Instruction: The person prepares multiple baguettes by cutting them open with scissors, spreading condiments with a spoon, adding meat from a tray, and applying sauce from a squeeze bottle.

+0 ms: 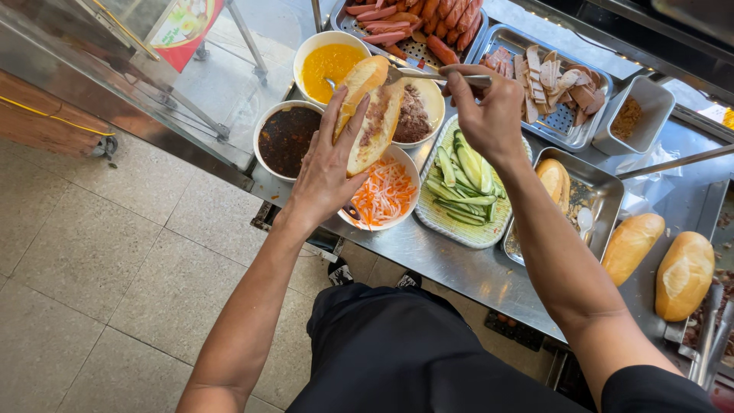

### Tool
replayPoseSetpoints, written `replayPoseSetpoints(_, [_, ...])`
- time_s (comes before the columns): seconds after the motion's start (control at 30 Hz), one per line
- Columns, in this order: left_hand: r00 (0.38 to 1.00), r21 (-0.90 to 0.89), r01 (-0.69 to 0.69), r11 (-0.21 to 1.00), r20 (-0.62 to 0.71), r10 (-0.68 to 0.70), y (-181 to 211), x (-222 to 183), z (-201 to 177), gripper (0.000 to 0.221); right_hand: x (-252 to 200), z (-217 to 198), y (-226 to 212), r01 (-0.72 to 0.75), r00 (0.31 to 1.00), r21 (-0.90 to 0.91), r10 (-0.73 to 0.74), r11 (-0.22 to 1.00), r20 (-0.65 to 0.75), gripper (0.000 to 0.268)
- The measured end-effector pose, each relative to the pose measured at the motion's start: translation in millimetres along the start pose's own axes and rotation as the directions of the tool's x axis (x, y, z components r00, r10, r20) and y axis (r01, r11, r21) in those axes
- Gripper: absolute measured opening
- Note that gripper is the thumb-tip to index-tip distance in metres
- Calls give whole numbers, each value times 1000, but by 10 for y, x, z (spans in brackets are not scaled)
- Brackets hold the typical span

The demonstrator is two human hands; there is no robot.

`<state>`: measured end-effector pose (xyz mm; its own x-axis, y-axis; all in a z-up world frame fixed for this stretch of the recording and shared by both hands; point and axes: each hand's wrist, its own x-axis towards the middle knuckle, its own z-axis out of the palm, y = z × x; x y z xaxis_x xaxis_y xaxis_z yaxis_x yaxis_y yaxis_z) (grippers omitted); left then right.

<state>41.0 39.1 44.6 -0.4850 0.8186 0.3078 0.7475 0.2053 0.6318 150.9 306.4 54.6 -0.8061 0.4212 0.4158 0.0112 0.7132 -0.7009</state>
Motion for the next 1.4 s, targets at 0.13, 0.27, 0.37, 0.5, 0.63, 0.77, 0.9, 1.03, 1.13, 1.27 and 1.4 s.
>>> replayPoseSetpoints(0.13, [997, -9, 42, 999, -62, -42, -46, 49, 65, 125, -311, 344, 21, 303, 951, -190, -310, 934, -6, 22])
replayPoseSetpoints(0.27, [978, -9, 1, 1000, -210, -3, -148, 110, 77, 127, -840, 543, -197, 441, 897, -157, -433, 884, 86, 38])
replayPoseSetpoints(0.37, [972, 33, 30, 999, -234, -22, -230, 156, 118, 129, -1113, 547, -363, 455, 885, -100, -436, 885, 163, 37])
replayPoseSetpoints(0.5, [978, 107, 60, 992, -207, -37, -372, 140, 159, 129, -1239, 409, -409, 487, 854, -47, -465, 872, 232, 33])
replayPoseSetpoints(0.63, [975, 133, 30, 991, -224, 1, -469, 119, 138, 129, -1095, 331, -205, 287, 957, -32, -285, 957, 51, 21])
replayPoseSetpoints(0.77, [982, -90, 35, 995, -183, -51, -388, 74, 65, 129, -893, 385, 73, -30, 999, -105, 33, 994, 29, 19])
replayPoseSetpoints(0.9, [994, -206, 12, 978, -108, -35, -161, 82, 10, 129, -802, 564, 196, -106, 980, -198, 137, 974, 146, 22])
replayPoseSetpoints(1.03, [995, -279, -78, 957, -89, 55, 98, 145, 88, 123, -1034, 419, 264, -29, 999, -172, 35, 985, 31, 50])
replayPoseSetpoints(1.13, [992, -358, -123, 926, -42, 115, 355, 200, 299, 116, -1425, 60, 385, -285, 949, -43, 276, 957, -149, 46])
replayPoseSetpoints(1.27, [968, -470, -214, 856, 18, 252, 808, 281, 707, 113, -2130, -650, 625, -490, 716, 297, 572, 820, -400, 41])
replayPoseSetpoints(1.4, [908, -544, -301, 783, 86, 409, 1335, 330, 1180, 113, -3087, -1624, 878, -305, 376, 688, 747, 658, -548, 45])
